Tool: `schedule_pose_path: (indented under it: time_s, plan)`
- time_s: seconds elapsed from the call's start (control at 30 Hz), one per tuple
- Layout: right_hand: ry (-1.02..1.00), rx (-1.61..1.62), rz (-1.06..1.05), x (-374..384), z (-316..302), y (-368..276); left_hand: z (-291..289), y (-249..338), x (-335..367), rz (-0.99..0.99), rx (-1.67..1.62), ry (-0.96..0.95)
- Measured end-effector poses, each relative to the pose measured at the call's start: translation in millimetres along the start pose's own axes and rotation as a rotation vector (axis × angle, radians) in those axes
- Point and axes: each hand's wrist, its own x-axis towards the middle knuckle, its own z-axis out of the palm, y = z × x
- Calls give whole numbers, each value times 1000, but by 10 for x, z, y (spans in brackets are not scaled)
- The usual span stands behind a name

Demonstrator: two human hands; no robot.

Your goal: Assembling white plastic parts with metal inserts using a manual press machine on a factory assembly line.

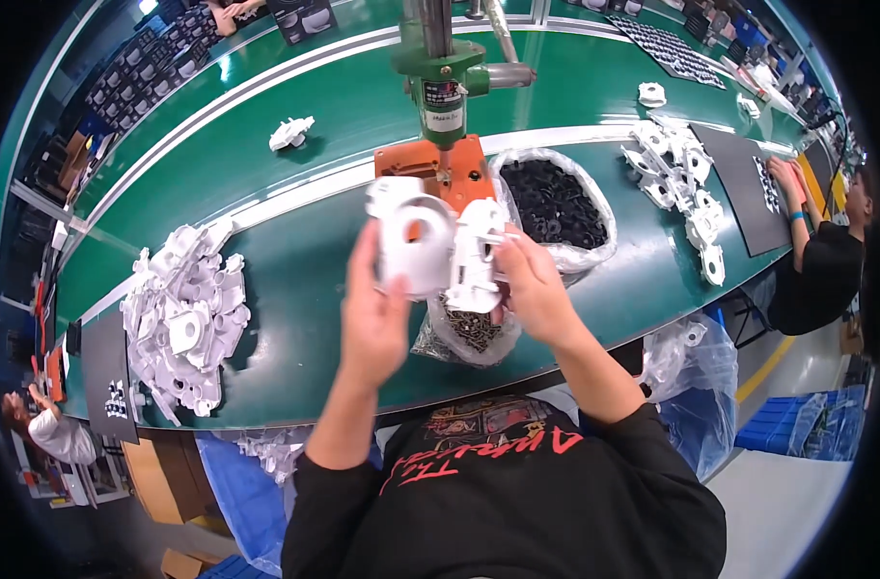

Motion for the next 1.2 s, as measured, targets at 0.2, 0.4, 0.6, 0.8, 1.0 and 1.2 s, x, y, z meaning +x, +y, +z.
schedule_pose_path:
  time_s: [0.2, 0.4, 0.6, 0.8, 1.0, 1.2]
  plan:
    - [95, -305, -111, -30, 56, -35, 199, 139, -202, -144, -307, -235]
    - [138, -482, -119, -96, 70, 33, 192, 87, -260, -139, -238, -314]
    - [121, -467, -151, -126, 113, 136, 295, -42, -314, -72, -479, -237]
    - [133, -326, -177, -120, 116, 127, 426, -70, -304, -53, -309, -166]
    - [117, -356, -116, -126, 110, 99, 410, -203, -360, -49, -285, -116]
    - [49, -224, -183, -65, 87, 139, 414, -197, -388, -34, -263, -161]
